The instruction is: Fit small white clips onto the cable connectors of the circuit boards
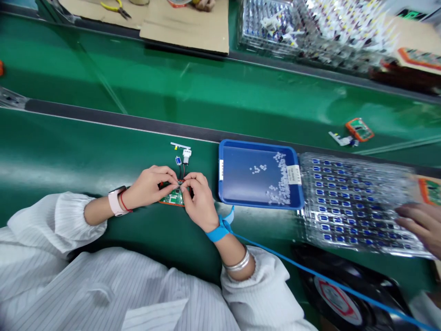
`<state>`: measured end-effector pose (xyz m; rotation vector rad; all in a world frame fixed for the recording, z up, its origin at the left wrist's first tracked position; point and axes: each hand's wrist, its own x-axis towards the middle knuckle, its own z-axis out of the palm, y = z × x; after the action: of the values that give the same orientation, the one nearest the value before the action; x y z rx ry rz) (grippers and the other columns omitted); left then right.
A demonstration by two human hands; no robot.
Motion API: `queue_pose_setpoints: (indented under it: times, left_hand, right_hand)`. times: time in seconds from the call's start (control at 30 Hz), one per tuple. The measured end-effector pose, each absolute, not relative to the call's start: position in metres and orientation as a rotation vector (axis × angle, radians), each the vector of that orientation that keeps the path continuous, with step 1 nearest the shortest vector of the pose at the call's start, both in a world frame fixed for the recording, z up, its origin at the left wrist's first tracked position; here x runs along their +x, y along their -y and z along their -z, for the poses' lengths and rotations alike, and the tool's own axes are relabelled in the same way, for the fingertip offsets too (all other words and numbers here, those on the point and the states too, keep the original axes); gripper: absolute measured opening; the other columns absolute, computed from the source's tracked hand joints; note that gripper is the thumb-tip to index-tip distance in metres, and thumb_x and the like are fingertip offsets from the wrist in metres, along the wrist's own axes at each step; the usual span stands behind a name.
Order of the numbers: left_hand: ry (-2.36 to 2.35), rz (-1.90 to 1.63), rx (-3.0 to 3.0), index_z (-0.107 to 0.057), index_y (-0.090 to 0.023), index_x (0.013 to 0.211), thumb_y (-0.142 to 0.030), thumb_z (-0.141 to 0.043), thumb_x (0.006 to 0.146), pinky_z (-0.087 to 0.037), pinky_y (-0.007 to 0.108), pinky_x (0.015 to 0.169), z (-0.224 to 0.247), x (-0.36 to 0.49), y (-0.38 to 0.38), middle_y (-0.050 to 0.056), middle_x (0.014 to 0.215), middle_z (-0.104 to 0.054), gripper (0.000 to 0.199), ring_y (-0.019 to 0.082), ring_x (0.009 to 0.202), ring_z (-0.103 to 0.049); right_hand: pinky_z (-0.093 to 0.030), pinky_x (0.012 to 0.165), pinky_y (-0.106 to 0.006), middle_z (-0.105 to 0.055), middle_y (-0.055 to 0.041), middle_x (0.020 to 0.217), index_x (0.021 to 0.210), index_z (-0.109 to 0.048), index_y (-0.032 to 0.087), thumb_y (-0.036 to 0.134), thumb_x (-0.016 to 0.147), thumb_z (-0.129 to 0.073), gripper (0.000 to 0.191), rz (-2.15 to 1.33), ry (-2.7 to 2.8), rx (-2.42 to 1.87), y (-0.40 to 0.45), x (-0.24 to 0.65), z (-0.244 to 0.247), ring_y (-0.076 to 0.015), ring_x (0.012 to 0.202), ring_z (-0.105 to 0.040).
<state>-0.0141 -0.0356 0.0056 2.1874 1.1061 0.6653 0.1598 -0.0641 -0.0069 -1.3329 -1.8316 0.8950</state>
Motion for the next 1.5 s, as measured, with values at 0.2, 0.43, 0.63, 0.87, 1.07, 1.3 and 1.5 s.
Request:
queue_pose_setpoints:
  times: [0.2, 0.43, 0.63, 0.87, 1.07, 1.3, 1.5]
  left_hand:
    - [-1.102, -0.598, 2.099, -0.067, -0.017, 0.070, -0.013, -0.060, 0.077, -0.043, 0.026, 0.072, -0.013, -0.011, 0.027, 0.000, 0.081, -0.067, 0.010, 0.014, 0.074, -0.062]
    - [-1.044, -0.589, 2.100, -0.064, -0.017, 0.077, -0.019, -0.060, 0.079, -0.044, 0.027, 0.074, -0.009, -0.015, 0.022, 0.002, 0.086, -0.067, 0.005, 0.015, 0.080, -0.061]
    - [-0.998, -0.551, 2.247, -0.061, -0.018, 0.094, -0.028, -0.054, 0.083, -0.040, 0.031, 0.075, -0.003, -0.019, 0.023, 0.003, 0.091, -0.067, 0.016, 0.017, 0.082, -0.060]
    - [-0.990, -0.512, 2.285, -0.059, -0.018, 0.096, -0.029, -0.051, 0.085, -0.039, 0.032, 0.076, -0.004, -0.019, 0.024, 0.004, 0.093, -0.066, 0.017, 0.018, 0.083, -0.058]
    - [-0.972, -0.478, 2.296, -0.058, -0.019, 0.100, -0.028, -0.051, 0.086, -0.038, 0.032, 0.076, -0.003, -0.020, 0.023, 0.004, 0.096, -0.065, 0.019, 0.018, 0.085, -0.058]
    - [-0.975, -0.545, 2.262, -0.060, -0.019, 0.096, -0.027, -0.051, 0.086, -0.039, 0.032, 0.078, -0.005, -0.017, 0.025, 0.004, 0.094, -0.066, 0.016, 0.018, 0.086, -0.058]
    - [-0.919, -0.696, 2.208, -0.061, -0.018, 0.092, -0.026, -0.049, 0.088, -0.039, 0.031, 0.078, -0.009, -0.013, 0.032, 0.004, 0.093, -0.067, 0.015, 0.017, 0.087, -0.058]
  right_hand:
    - [-0.046, 0.077, -0.038, -0.053, -0.0081, 0.091, 0.071, -0.051, 0.019, 0.013, 0.080, -0.047, 0.012, -0.923, 1.865, -1.375, 0.060, 0.161, 0.005, -0.0207, 0.090, -0.054]
    - [-0.047, 0.078, -0.036, -0.056, -0.0078, 0.091, 0.075, -0.054, 0.019, 0.013, 0.082, -0.046, 0.012, -0.649, 1.923, -1.356, 0.060, 0.169, -0.012, -0.0190, 0.089, -0.056]
    - [-0.047, 0.077, -0.040, -0.058, -0.0074, 0.083, 0.068, -0.056, 0.019, 0.022, 0.078, -0.052, 0.011, -0.179, 1.678, -1.703, 0.033, 0.272, -0.006, -0.0210, 0.083, -0.056]
    - [-0.047, 0.079, -0.042, -0.058, -0.0065, 0.079, 0.065, -0.057, 0.019, 0.025, 0.074, -0.053, 0.011, -0.196, 1.658, -1.838, 0.023, 0.312, 0.021, -0.0210, 0.080, -0.055]
    - [-0.045, 0.081, -0.045, -0.057, -0.0085, 0.079, 0.064, -0.056, 0.019, 0.020, 0.073, -0.053, 0.010, -0.214, 1.739, -1.857, 0.023, 0.312, 0.019, -0.0237, 0.082, -0.055]
    - [-0.043, 0.086, -0.044, -0.056, -0.0111, 0.089, 0.070, -0.054, 0.020, 0.019, 0.081, -0.049, 0.012, -0.290, 1.804, -1.656, 0.034, 0.267, -0.007, -0.0240, 0.091, -0.053]
    - [-0.045, 0.084, -0.037, -0.054, -0.0078, 0.096, 0.078, -0.052, 0.021, 0.014, 0.085, -0.046, 0.011, -0.744, 1.896, -1.288, 0.068, 0.170, -0.015, -0.0192, 0.094, -0.054]
